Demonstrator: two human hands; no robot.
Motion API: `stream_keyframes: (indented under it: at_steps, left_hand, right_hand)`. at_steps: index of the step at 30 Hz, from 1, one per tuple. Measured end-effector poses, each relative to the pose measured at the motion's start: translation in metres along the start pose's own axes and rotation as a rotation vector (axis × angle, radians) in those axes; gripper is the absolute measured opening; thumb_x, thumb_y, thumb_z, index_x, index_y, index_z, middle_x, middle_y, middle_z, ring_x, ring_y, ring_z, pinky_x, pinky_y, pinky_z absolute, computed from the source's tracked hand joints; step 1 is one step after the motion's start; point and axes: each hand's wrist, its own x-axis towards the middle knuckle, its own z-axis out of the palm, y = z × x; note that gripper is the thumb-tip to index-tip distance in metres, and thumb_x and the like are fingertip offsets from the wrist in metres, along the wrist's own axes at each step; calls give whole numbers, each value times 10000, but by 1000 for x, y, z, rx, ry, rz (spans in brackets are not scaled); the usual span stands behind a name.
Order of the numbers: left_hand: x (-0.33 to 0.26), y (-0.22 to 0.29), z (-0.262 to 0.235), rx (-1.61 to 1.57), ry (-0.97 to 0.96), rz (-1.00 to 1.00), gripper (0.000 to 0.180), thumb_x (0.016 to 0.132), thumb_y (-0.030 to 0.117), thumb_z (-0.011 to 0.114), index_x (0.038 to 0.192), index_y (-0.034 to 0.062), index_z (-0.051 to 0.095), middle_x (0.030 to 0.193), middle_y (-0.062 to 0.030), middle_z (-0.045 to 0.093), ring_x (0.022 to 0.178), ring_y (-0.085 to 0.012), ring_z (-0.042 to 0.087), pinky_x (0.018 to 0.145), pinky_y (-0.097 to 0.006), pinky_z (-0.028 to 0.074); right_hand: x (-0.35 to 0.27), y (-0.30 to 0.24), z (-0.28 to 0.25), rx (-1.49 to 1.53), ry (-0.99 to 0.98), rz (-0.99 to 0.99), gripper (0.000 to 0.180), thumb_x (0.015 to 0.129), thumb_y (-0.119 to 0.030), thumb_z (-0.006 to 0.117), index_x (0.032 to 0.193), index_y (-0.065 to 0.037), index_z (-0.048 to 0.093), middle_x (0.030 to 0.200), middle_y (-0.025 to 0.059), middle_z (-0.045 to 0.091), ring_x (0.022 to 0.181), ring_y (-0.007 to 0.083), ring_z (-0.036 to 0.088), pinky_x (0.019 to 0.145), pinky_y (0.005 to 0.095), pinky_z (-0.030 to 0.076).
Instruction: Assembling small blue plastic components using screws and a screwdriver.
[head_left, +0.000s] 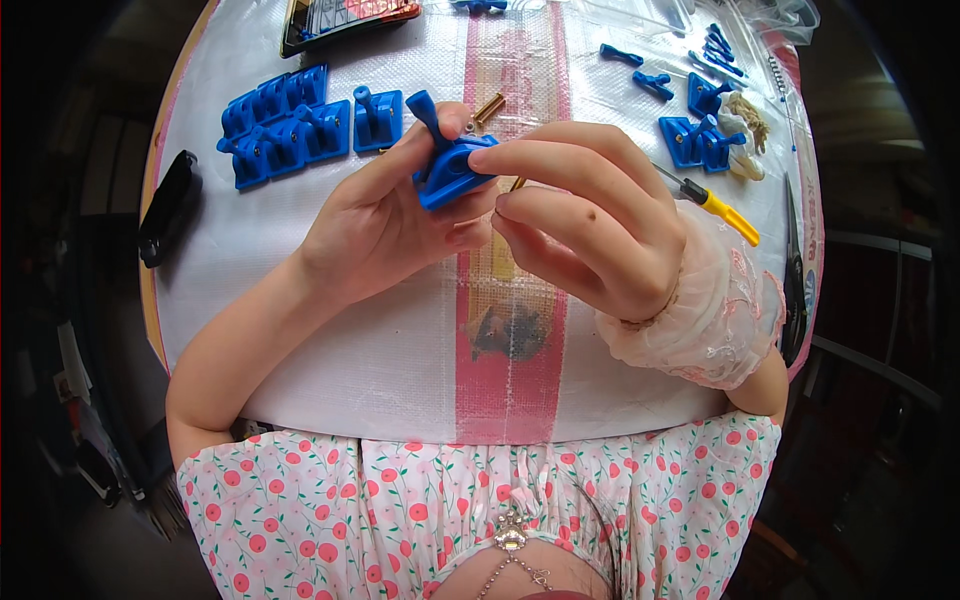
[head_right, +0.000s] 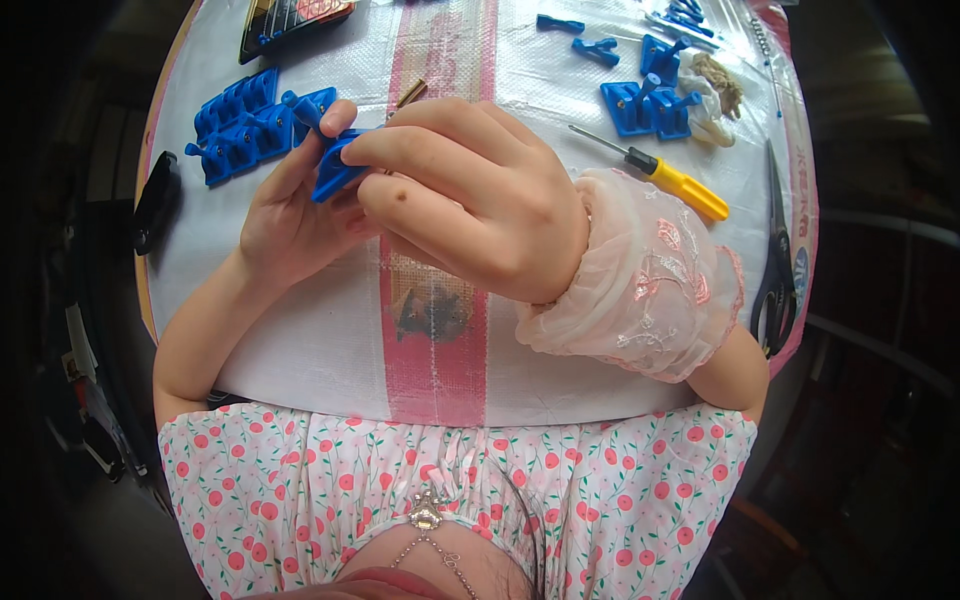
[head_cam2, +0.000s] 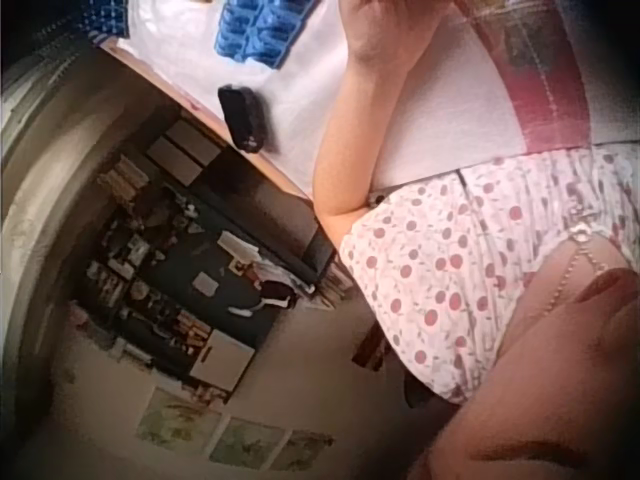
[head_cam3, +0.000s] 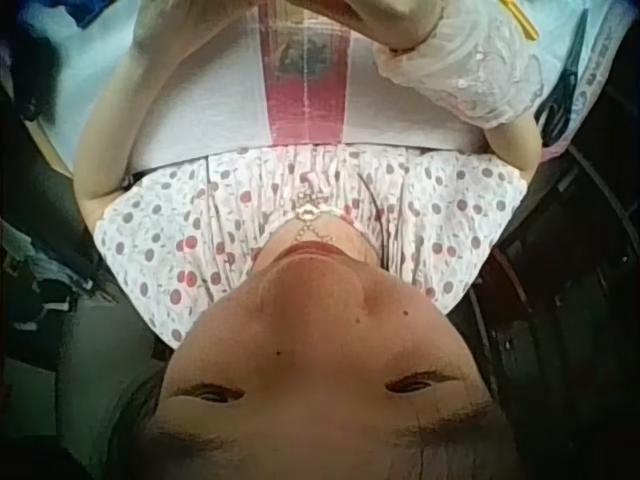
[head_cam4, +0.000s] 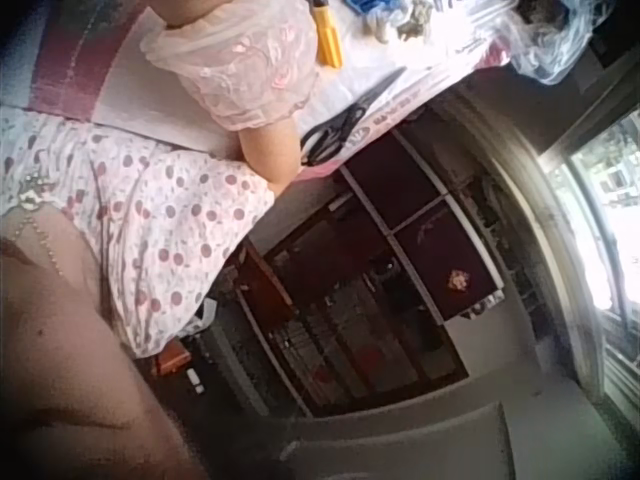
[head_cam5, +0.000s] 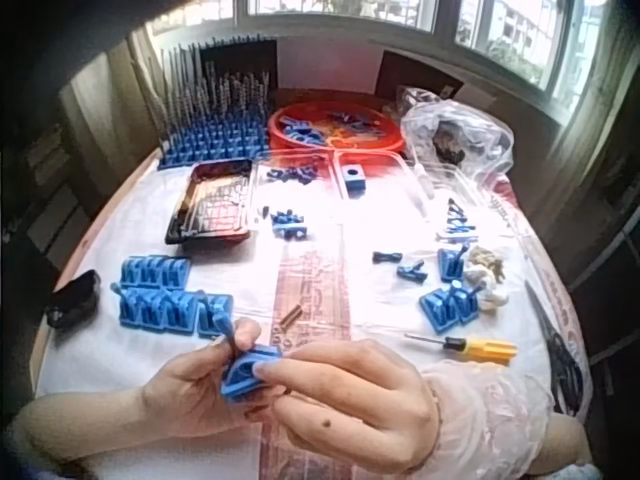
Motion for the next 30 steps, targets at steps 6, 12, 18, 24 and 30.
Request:
stream_keyframes:
  at_steps: [6, 12, 18, 24, 30]
  left_hand:
    - [1, -3, -2, 40, -29, 7, 267, 1050, 363, 257, 1168, 182, 415, 1076, -14, 537, 882, -112, 507, 771, -300, 392]
    - [-2, -2, 0, 12, 34, -34, 282, 1049, 374, 257, 1184, 186, 417, 1168, -38, 572, 1077, -111, 568, 829, -311, 420]
    - [3, -4, -6, 18, -73, 5, 282, 1048, 376, 257, 1183, 190, 421, 1129, -30, 579, 956, -98, 544, 806, -305, 413]
    - [4, -3, 7, 62, 91, 10, 273, 1048, 373, 262, 1168, 187, 423, 1027, -16, 566, 855, -100, 491, 772, -300, 387]
    - [3, -2, 8, 86, 96, 16, 266, 1049, 369, 261, 1175, 189, 411, 1013, -16, 545, 793, -98, 448, 751, -294, 371]
  right_hand:
    - [2, -7, -5, 48, -13, 80, 295, 588, -122, 709, 854, -58, 601, 945, 92, 625, 831, 262, 611, 639, 327, 490]
    - [8, -14, -12, 224, -72, 295, 278, 652, -57, 723, 920, -76, 649, 1016, 110, 592, 866, 255, 600, 648, 326, 476]
    - [8, -13, -25, 155, -106, 242, 321, 722, 14, 743, 1016, -87, 663, 1059, 121, 588, 924, 217, 592, 674, 288, 454]
    - [9, -12, -24, 229, -103, 270, 324, 709, 23, 740, 1004, -80, 654, 1014, 101, 617, 911, 226, 596, 705, 304, 461]
    - [8, -15, -15, 298, -8, 360, 251, 664, -2, 750, 890, -64, 661, 922, 81, 617, 839, 258, 583, 724, 343, 475]
